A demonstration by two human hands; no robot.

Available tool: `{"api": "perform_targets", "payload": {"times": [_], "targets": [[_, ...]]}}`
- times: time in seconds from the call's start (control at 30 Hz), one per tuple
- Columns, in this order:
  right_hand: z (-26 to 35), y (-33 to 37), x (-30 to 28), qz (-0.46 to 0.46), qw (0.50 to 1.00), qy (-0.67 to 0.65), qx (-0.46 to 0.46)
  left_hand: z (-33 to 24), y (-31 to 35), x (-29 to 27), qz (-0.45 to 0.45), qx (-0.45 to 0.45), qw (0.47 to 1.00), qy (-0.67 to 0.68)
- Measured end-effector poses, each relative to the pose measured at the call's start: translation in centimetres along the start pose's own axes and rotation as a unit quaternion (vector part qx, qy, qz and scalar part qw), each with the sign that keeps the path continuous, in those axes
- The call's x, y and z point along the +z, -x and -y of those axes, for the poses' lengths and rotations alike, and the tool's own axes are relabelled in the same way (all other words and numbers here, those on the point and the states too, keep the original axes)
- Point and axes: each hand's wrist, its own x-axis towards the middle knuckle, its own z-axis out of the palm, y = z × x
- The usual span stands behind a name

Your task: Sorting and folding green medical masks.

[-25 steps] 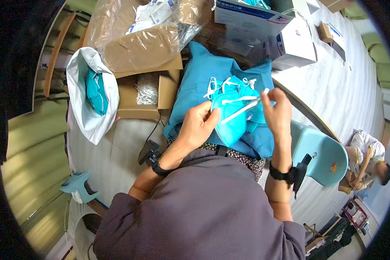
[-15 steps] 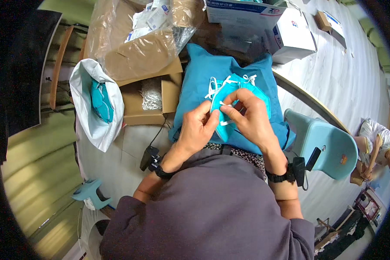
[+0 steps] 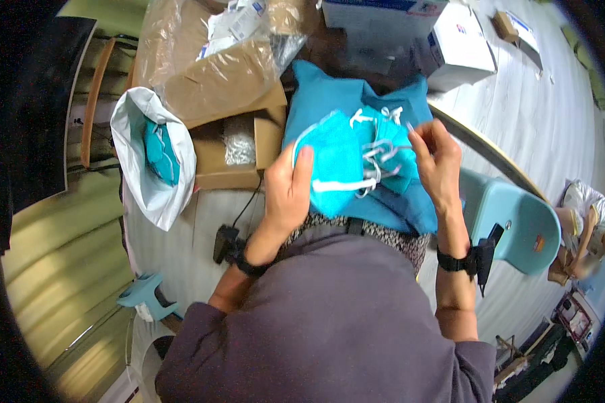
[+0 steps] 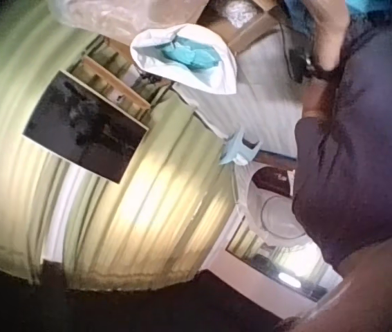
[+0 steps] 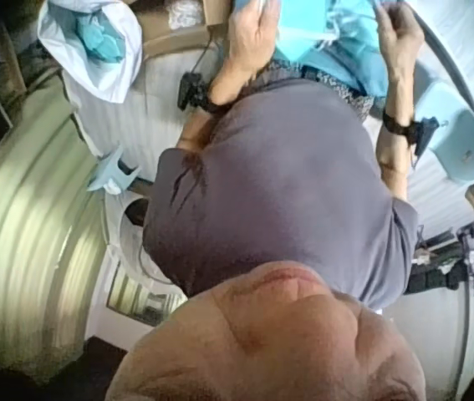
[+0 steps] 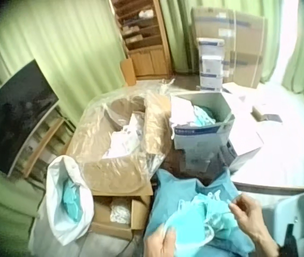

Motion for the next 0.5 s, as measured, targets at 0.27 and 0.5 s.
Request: {"api": "perform_targets", "payload": {"times": [0.27, 0.5], "targets": [[5.8, 3.0, 5.5, 0.173, 0.974, -0.026, -0.146, -0.5, -0.7, 1.1, 0.041, -0.143, 0.984, 0.097], [4.6, 3.0, 5.4, 0.149, 0.973, -0.004, -0.177, 0.0, 0.4, 0.6, 0.072, -0.172, 0.963, 0.197]]}}
